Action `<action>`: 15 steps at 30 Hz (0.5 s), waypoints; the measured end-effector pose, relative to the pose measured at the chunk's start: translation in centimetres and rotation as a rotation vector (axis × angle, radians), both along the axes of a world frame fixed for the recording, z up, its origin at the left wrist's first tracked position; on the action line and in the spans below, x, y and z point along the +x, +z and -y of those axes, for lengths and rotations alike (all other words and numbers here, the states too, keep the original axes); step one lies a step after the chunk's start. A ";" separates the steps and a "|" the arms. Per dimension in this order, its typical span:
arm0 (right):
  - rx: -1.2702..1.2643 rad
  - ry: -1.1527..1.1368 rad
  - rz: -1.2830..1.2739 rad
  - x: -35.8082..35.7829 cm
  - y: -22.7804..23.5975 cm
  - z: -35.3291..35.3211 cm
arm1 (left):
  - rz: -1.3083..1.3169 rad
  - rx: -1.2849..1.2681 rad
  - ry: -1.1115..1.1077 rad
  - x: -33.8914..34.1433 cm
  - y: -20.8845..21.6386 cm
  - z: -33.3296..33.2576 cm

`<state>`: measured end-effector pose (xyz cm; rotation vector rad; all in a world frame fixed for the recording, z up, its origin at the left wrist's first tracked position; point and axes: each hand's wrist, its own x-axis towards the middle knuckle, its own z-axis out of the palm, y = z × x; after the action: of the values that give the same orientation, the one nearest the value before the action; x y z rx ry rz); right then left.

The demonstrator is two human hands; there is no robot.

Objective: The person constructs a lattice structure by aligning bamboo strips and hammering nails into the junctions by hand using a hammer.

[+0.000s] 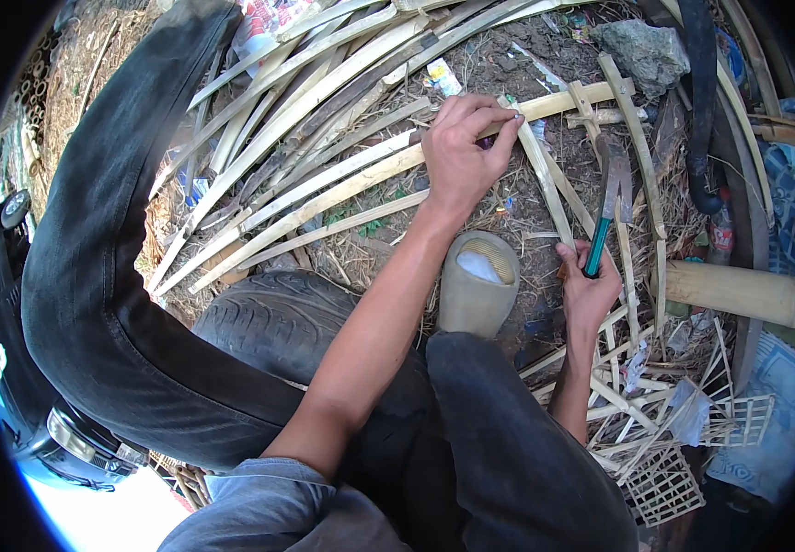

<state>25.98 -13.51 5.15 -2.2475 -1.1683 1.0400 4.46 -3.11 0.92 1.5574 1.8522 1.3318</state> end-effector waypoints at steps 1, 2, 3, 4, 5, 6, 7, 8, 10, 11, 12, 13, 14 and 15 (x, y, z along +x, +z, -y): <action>0.012 -0.013 -0.019 0.2 0.0 -0.1 | 0.003 0.004 0.015 0.1 0.0 0.0; 0.014 -0.012 0.014 0.5 0.0 -0.2 | -0.009 -0.002 0.019 0.2 0.1 0.1; 0.012 -0.006 0.016 0.7 0.0 -0.4 | -0.006 -0.004 0.024 0.3 0.1 0.1; 0.030 0.008 0.015 1.0 0.0 -0.7 | -0.016 0.006 0.031 0.3 0.1 0.0; 0.048 0.022 0.013 1.2 0.1 -1.0 | -0.025 0.016 0.036 0.4 0.2 0.0; 0.039 0.032 0.030 1.0 0.1 -1.2 | -0.024 0.017 0.039 0.4 0.1 0.1; 0.040 0.034 0.032 0.9 0.4 -1.3 | -0.023 0.012 0.044 0.4 0.1 0.2; 0.012 0.029 0.033 0.8 0.6 -1.3 | -0.021 0.007 0.048 0.3 0.1 0.3; -0.015 0.028 0.038 0.9 0.9 -1.3 | -0.035 0.021 0.059 0.3 -0.1 0.4; 0.183 0.144 0.149 1.2 1.0 -1.4 | -0.052 0.035 0.068 0.3 -0.1 0.5; 0.383 0.263 0.254 1.1 1.3 -1.8 | -0.052 0.036 0.075 0.5 -0.1 0.5; 0.385 0.270 0.253 1.0 2.1 -2.0 | -0.052 0.041 0.085 0.8 0.0 0.4; 0.183 0.131 0.212 0.9 3.4 -2.0 | -0.051 0.047 0.095 1.0 0.0 0.3; -0.024 -0.007 0.170 0.8 4.5 -2.0 | -0.051 0.044 0.103 0.9 0.0 0.5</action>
<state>26.74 -11.52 9.61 -2.3963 -1.2205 0.8787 5.39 -3.60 0.91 1.5507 1.9706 1.3982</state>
